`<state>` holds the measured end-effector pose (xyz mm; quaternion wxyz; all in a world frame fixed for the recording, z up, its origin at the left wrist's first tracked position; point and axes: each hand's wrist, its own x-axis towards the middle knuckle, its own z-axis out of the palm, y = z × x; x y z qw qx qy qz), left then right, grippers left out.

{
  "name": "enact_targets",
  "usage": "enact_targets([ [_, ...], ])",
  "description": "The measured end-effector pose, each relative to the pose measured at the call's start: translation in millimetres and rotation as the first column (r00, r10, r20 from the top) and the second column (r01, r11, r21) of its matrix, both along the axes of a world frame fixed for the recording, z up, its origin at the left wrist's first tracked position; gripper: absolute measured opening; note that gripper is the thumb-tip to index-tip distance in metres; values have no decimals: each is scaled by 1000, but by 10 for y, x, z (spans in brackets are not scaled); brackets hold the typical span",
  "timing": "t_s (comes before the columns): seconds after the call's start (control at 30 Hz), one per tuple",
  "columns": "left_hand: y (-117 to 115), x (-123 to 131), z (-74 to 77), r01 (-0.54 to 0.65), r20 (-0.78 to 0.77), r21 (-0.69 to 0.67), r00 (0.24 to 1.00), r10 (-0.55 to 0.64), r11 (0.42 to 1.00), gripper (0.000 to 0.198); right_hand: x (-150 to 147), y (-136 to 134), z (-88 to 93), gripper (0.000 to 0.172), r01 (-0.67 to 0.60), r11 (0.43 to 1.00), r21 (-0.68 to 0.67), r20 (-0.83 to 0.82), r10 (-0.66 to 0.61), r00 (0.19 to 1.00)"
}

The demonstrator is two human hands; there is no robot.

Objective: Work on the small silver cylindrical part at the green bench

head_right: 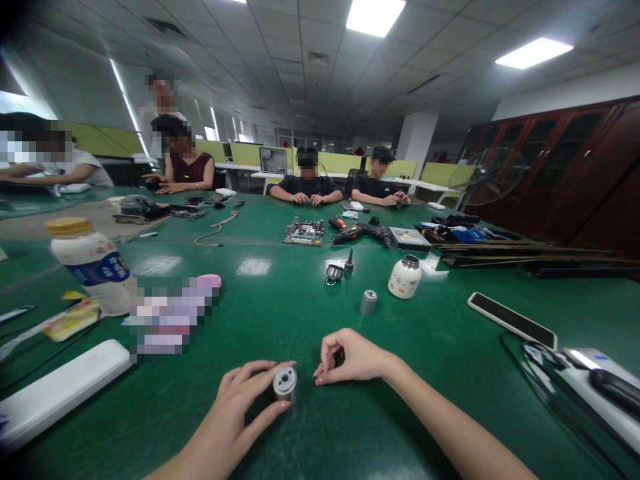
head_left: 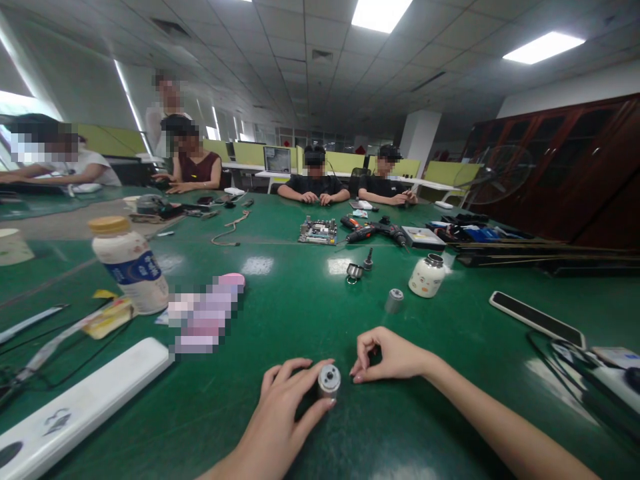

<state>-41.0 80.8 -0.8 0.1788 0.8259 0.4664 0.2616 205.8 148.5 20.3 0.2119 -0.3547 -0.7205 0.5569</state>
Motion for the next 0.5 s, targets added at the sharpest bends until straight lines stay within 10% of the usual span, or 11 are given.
enact_targets([
  [0.27,4,-12,-14,1,-5,1,1000,-1,1000,43,-343,-228,206,30,365,914,176,-245,-318,916],
  [0.5,14,-9,-21,37,15,6,999,-37,999,50,-534,-436,237,26,357,885,300,-201,-307,930],
])
